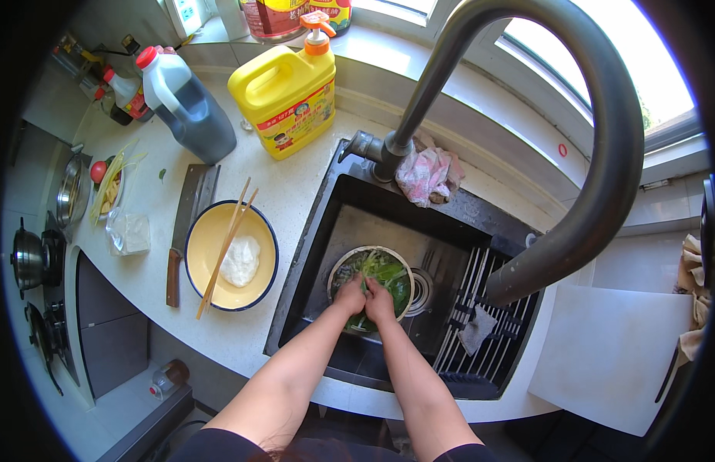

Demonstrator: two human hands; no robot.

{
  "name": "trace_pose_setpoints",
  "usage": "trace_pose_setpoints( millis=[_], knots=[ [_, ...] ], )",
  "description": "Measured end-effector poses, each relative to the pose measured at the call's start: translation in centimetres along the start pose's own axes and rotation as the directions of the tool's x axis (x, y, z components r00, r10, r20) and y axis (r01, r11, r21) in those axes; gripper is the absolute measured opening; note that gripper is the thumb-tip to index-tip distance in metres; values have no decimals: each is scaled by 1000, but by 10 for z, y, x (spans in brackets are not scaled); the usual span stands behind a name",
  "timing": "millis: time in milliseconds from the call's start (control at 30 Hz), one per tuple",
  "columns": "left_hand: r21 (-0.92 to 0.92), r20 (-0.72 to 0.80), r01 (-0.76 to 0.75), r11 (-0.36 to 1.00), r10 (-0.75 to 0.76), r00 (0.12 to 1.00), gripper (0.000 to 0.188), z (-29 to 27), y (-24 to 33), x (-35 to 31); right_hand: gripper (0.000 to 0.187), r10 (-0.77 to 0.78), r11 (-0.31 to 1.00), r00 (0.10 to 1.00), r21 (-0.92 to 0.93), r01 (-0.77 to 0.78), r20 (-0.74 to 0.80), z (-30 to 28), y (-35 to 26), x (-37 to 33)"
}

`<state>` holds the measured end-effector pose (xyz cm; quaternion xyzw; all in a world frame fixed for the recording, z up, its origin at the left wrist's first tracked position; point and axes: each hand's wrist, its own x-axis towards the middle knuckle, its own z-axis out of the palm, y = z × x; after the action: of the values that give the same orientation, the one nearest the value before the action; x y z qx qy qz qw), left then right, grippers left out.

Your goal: The person handles a bowl containing white powder with a spoon before placing it on a counter. They then wash green leafy vegetables in a colander under running water in a sink, plucking and cleaning the individual leaves by hand.

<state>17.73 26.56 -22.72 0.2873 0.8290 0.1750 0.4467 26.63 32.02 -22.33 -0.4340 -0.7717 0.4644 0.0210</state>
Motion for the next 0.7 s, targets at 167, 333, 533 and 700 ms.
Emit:
trace_pose_setpoints(
  millis=[167, 333, 533, 700],
  knots=[
    [-12, 98, 90, 996, -89, 991, 54, -36, 17, -1, 28, 156, 987, 988, 31, -156, 5, -40, -23, 3],
    [-114, -134, 289, 950, -303, 943, 71, -13, 16, -5, 29, 366, 929, 878, 57, -367, -309, -17, 21, 1],
    [-255, -83, 244, 936, -272, 959, 57, -9, -10, 7, 31, 389, 918, 891, 179, -354, -235, -18, 16, 1],
    [-628, -54, 224, 745, -328, 943, 44, -24, -12, -8, 39, 231, 935, 972, 288, -207, -51, -40, 24, -5]
  ],
)
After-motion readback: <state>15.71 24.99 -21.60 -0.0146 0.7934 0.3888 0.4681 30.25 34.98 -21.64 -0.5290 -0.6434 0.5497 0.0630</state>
